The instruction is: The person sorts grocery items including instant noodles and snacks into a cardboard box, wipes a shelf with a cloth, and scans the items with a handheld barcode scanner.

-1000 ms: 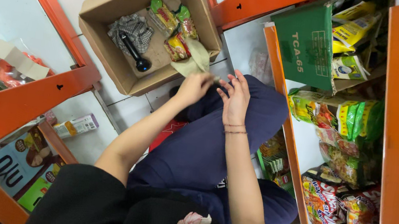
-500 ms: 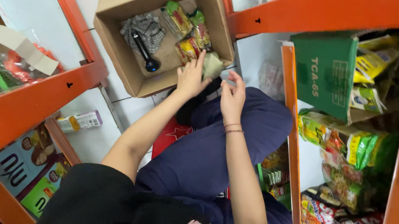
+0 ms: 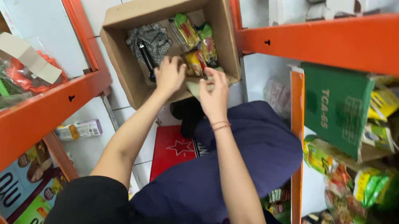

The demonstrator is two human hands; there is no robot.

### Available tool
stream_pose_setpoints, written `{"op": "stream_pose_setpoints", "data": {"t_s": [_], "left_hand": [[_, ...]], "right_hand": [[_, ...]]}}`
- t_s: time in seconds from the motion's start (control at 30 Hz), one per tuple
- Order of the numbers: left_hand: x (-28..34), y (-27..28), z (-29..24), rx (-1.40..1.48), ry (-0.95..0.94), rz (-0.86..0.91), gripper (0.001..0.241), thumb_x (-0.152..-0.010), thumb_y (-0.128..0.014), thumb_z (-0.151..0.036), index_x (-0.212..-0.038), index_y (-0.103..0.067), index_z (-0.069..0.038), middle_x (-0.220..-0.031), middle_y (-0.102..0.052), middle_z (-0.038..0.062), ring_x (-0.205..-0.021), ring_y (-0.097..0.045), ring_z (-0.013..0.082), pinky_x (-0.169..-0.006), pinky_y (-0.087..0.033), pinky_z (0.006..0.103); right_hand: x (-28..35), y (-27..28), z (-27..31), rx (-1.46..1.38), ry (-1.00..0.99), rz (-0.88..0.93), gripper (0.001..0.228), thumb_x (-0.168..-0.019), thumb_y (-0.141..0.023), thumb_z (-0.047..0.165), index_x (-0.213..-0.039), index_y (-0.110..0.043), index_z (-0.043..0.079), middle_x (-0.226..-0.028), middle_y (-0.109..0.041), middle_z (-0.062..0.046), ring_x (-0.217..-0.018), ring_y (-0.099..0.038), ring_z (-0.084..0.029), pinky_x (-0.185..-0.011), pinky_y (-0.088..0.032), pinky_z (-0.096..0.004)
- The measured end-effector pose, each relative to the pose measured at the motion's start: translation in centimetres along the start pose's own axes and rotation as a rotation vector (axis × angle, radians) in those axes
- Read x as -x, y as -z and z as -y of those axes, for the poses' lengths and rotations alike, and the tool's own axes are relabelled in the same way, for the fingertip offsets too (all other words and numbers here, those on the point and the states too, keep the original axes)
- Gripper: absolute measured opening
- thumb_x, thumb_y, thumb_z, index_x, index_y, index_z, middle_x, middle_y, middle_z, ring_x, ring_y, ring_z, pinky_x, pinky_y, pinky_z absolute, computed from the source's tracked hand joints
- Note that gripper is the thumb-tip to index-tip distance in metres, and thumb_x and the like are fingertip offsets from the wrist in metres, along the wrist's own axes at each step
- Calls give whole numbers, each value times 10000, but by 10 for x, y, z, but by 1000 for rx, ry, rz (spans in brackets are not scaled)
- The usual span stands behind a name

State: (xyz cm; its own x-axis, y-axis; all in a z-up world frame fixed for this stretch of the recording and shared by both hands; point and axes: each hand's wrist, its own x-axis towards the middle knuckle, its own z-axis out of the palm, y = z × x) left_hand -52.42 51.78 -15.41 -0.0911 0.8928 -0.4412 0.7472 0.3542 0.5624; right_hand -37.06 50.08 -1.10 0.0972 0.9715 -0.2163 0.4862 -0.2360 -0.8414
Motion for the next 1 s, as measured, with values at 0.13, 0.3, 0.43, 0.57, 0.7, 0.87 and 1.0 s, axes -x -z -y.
{"op": "stream_pose_setpoints", "data": {"t_s": [0.13, 0.3, 0.43, 0.57, 0.7, 0.87, 1.0], "left_hand": [[-51, -9, 50, -214, 27, 45, 496, -889, -681, -339, -1324, -606, -113, -1503, -406, 254, -1382, -401, 411, -1026, -340, 681], [-88, -41, 95, -227, 130, 237, 634, -865, -683, -309, -1469, -537, -185, -1652, -197, 206, -1512, -208, 399, -1160, -239, 686], [-127, -61, 110, -271, 302, 445, 625, -907, -661, -369, -1474, -566, -125, -1723, -46, 211, -1590, -36, 420, -1200, -150, 718], [-148, -76, 113, -168, 414, 430, 647, -840, -652, -312, -1453, -563, -125, -1710, 34, 196, -1572, 48, 409, -1190, -125, 715], [-154, -78, 114, -117, 449, 386, 684, -811, -672, -267, -1461, -537, -104, -1715, 19, 105, -1571, 38, 363, -1158, -101, 759], [-138, -68, 116, 21, 366, 39, 464, -727, -785, -209, -1167, -709, -83, -1422, -506, 143, -1327, -478, 301, -1083, -337, 638], [-109, -43, 116, 362, 80, -342, 180, -745, -804, -168, -861, -719, -60, -961, -714, 206, -924, -691, 411, -859, -547, 470]], "right_hand": [[-18, -27, 6, -11, 55, 50, 319, -919, -686, 35, -1236, -663, 50, -1123, -633, -90, -871, -686, -173, -724, -542, -290], [-17, -23, 10, 14, -79, 103, 310, -898, -681, 48, -1208, -674, 59, -1084, -661, -73, -849, -690, -160, -670, -536, -278], [-35, -23, 8, 3, -161, 92, 300, -911, -661, 64, -1211, -673, 67, -1106, -658, -61, -868, -689, -144, -690, -553, -266], [-35, -30, 5, 27, -138, 129, 317, -906, -657, 56, -1223, -665, 63, -1115, -658, -60, -894, -687, -145, -735, -544, -274], [-39, -35, 4, 45, -174, 158, 315, -901, -653, 56, -1216, -670, 66, -1105, -660, -62, -888, -686, -145, -738, -539, -280], [-41, -37, 6, 39, -181, 153, 308, -903, -655, 54, -1210, -675, 64, -1097, -667, -63, -872, -688, -144, -721, -552, -277], [-38, -40, 5, 19, -151, 150, 297, -912, -652, 46, -1208, -676, 64, -1099, -663, -62, -883, -695, -141, -717, -558, -274]]}}
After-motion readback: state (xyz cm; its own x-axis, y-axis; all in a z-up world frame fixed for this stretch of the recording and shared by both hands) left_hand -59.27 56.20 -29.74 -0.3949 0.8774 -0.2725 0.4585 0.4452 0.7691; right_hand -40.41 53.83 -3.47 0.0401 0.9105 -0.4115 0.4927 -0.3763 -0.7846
